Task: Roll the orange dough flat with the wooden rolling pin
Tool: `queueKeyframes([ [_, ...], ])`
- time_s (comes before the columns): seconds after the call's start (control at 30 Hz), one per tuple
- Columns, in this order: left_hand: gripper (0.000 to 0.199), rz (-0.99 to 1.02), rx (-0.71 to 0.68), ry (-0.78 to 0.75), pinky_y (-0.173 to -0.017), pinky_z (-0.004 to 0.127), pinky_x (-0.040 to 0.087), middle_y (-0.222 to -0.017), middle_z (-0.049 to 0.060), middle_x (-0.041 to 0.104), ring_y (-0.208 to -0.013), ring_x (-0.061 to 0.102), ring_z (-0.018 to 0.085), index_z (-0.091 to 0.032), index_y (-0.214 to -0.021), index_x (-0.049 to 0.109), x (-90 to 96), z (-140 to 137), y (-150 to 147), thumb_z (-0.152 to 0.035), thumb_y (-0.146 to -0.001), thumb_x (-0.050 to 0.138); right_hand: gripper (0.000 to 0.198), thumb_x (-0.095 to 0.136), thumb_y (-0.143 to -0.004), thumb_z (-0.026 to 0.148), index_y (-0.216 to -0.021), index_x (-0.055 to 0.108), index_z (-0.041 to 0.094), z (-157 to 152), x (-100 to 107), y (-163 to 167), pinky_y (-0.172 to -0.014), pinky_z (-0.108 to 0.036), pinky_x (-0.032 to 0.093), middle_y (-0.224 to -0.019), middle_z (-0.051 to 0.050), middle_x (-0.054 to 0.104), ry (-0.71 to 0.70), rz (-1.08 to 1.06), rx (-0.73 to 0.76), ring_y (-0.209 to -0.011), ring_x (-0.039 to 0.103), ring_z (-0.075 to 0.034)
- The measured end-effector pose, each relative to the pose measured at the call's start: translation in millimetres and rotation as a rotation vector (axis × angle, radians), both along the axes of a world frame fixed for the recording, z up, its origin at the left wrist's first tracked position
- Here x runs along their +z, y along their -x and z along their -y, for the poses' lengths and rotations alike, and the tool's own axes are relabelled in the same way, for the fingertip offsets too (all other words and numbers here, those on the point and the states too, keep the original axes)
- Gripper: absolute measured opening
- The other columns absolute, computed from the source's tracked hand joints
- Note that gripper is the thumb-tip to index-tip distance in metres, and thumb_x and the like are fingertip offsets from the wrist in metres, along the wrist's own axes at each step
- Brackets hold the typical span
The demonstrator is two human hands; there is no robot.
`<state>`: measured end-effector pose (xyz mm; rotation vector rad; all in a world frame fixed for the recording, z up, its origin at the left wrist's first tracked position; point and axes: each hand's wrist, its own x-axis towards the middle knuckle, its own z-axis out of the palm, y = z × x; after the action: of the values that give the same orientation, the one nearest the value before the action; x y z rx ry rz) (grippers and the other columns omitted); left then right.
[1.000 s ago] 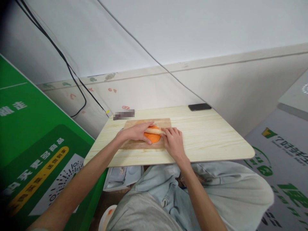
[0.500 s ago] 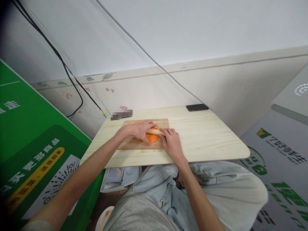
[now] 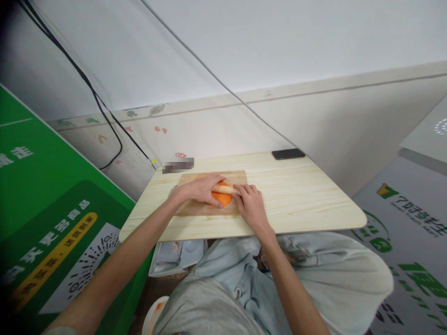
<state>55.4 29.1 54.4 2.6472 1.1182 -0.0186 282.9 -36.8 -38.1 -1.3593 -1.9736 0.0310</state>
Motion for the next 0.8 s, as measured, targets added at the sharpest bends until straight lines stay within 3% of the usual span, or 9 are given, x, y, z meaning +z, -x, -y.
queueKeyframes([
  [0.33, 0.081, 0.076, -0.035, 0.0, -0.115, 0.043, 0.048, -0.146, 0.014, 0.065, -0.132, 0.063, 0.033, -0.019, -0.145, 0.058, -5.1, -1, 7, -0.059, -0.08, 0.081, 0.035, 0.051, -0.11, 0.034, -0.136, 0.072, 0.025, 0, 1, -1, -0.094, -0.047, 0.052, -0.124, -0.013, 0.076, -0.002, 0.017, -0.001, -0.114, 0.063, -0.032],
  [0.53, 0.096, 0.066, 0.02, -0.01, -0.12, 0.042, 0.044, -0.163, 0.017, 0.051, -0.148, 0.052, 0.034, -0.019, -0.155, 0.048, -9.1, 3, 12, -0.071, -0.08, 0.078, 0.035, 0.05, -0.11, 0.034, -0.135, 0.072, 0.024, 2, 3, 0, -0.096, -0.049, 0.052, -0.126, -0.013, 0.076, 0.001, -0.01, 0.01, -0.115, 0.063, -0.033],
  [0.8, 0.1, 0.037, 0.007, -0.066, -0.125, 0.046, 0.038, -0.161, 0.017, 0.055, -0.15, 0.05, 0.037, -0.02, -0.152, 0.052, -9.8, -1, 11, -0.078, -0.076, 0.079, 0.036, 0.049, -0.11, 0.036, -0.136, 0.072, 0.026, 2, 3, 0, -0.096, -0.05, 0.052, -0.125, -0.013, 0.077, -0.008, -0.015, 0.013, -0.114, 0.063, -0.033],
])
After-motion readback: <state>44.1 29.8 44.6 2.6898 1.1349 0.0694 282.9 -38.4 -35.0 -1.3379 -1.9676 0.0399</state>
